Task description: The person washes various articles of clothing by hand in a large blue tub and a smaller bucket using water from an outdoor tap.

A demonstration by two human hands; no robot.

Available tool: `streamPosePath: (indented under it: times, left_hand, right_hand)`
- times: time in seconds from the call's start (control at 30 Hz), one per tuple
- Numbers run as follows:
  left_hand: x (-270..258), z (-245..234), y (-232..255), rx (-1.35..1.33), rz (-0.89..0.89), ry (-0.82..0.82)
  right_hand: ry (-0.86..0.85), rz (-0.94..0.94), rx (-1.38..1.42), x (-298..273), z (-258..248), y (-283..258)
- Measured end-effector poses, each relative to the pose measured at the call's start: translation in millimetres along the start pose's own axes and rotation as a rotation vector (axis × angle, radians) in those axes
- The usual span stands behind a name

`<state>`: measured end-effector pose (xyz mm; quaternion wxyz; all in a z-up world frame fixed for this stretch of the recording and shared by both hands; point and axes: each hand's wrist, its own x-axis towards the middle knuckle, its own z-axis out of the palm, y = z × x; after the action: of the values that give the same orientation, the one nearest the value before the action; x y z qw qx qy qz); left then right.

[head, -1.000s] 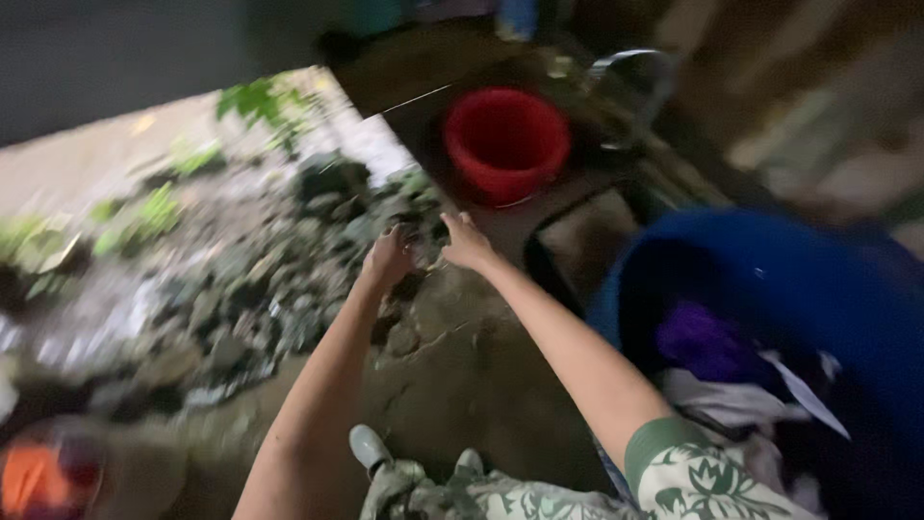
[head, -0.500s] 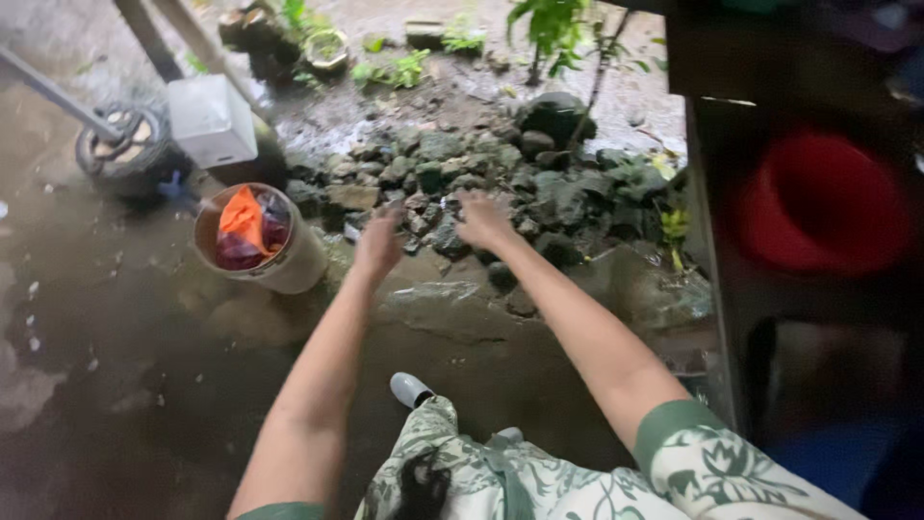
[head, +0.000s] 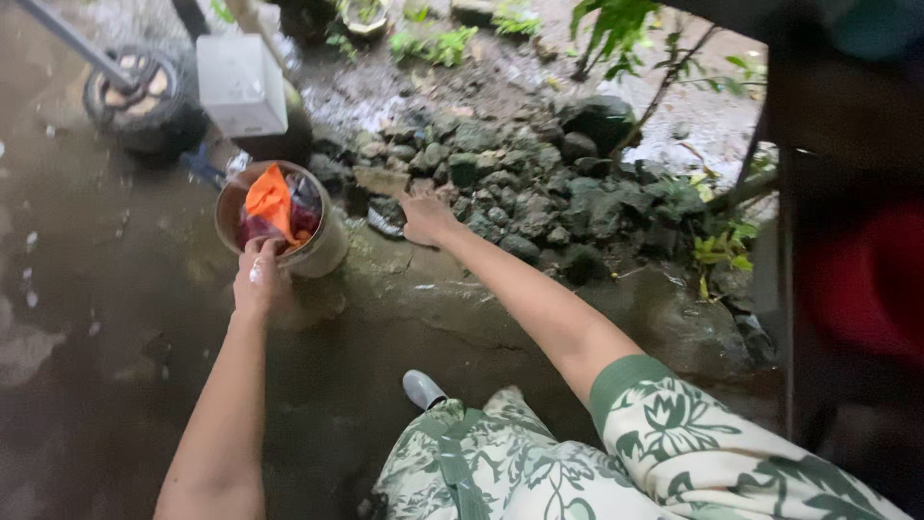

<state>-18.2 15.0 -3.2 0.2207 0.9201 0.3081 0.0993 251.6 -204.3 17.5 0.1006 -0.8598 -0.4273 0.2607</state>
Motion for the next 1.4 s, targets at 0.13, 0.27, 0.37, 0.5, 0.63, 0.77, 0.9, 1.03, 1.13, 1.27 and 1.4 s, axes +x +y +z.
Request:
streamPosePath:
  times: [0.13, 0.27, 0.37, 0.5, 0.63, 0.77, 0.9, 1.03, 1.13, 1.27, 1.4]
  left_hand:
    - [-2, 20, -38, 0.121, -0.043, -0.012]
    - [3, 55, -58, 0.088, -0.169, -0.073]
    - [17, 85, -74, -0.005, -0.238, -0.085]
    - [48, 121, -92, -0.068, -0.260, -0.113]
    - [70, 148, -104, -0.052, -0.387, -0.219]
    - [79, 175, -126, -0.041, -0.426, -0.227]
    - [90, 204, -163, -0.049, -0.463, -0.249]
    - [100, 235, -201, -0.034, -0.415, -0.148]
    - [116, 260, -231, -0.009, -0.372, -0.080]
    - [150, 290, -266, -0.009, -0.332, 0.042]
    - [187, 315, -288, 0.059, -0.414, -0.078]
  right_hand:
    - [-0.030, -0.028, -0.106, 52, 18, -13]
    - [-0.065, -0.037, -0.026, 106, 58, -15]
    - [0.034, -0.193, -0.035, 147, 99, -14]
    - [0.050, -0.273, -0.033, 213, 136, -16]
    - [0.087, -0.312, -0.041, 262, 175, -14]
    - [0.062, -0.383, -0.134, 295, 213, -16]
    - [0.049, -0.481, -0.145, 334, 251, -24]
    - [0.163, -0.616, -0.057, 374, 295, -37]
    - [0.109, -0.601, -0.001, 404, 313, -54]
    - [0.156, -0.617, -0.180, 452, 337, -77]
    - [0.355, -0.701, -0.403, 488, 367, -76]
